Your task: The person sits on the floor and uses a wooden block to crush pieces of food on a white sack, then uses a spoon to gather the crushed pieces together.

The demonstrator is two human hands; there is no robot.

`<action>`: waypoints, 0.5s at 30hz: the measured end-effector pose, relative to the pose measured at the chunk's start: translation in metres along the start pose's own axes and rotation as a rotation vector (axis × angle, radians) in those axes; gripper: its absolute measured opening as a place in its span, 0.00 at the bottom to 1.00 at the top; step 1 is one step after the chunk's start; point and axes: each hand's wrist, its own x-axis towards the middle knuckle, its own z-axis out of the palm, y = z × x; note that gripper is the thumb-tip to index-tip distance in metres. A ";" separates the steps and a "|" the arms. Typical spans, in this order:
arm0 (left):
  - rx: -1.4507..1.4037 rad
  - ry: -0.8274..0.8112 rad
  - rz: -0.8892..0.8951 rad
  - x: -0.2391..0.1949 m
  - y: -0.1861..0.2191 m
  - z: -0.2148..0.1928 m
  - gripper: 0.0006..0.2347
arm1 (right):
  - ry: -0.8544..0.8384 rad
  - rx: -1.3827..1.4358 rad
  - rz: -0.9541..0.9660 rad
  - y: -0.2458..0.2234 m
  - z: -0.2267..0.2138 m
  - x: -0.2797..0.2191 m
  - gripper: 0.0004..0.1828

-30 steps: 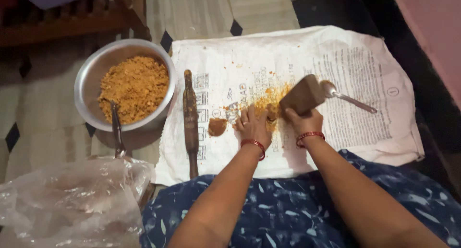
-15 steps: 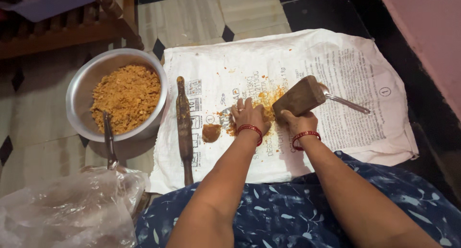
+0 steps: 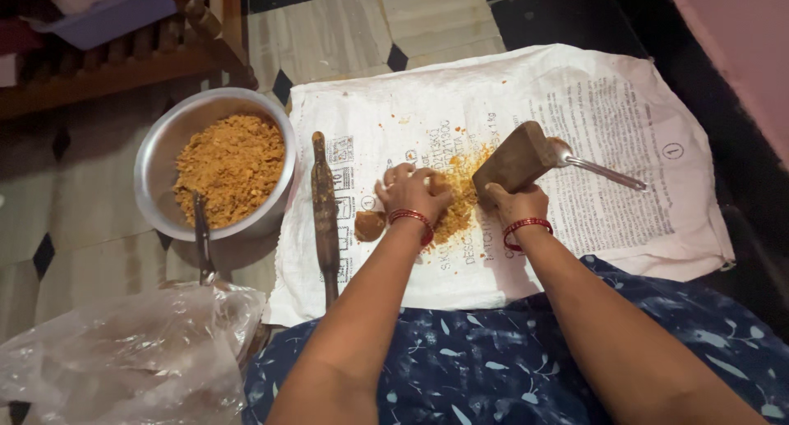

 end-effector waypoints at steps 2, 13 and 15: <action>0.042 0.048 -0.034 0.004 -0.014 -0.006 0.22 | -0.024 0.025 -0.003 -0.003 0.000 -0.003 0.30; 0.185 0.180 -0.048 -0.015 -0.054 -0.014 0.22 | 0.019 0.086 -0.249 -0.041 -0.017 -0.013 0.29; 0.184 0.197 -0.044 -0.017 -0.056 -0.011 0.20 | -0.041 -0.208 -0.272 -0.017 -0.002 -0.012 0.33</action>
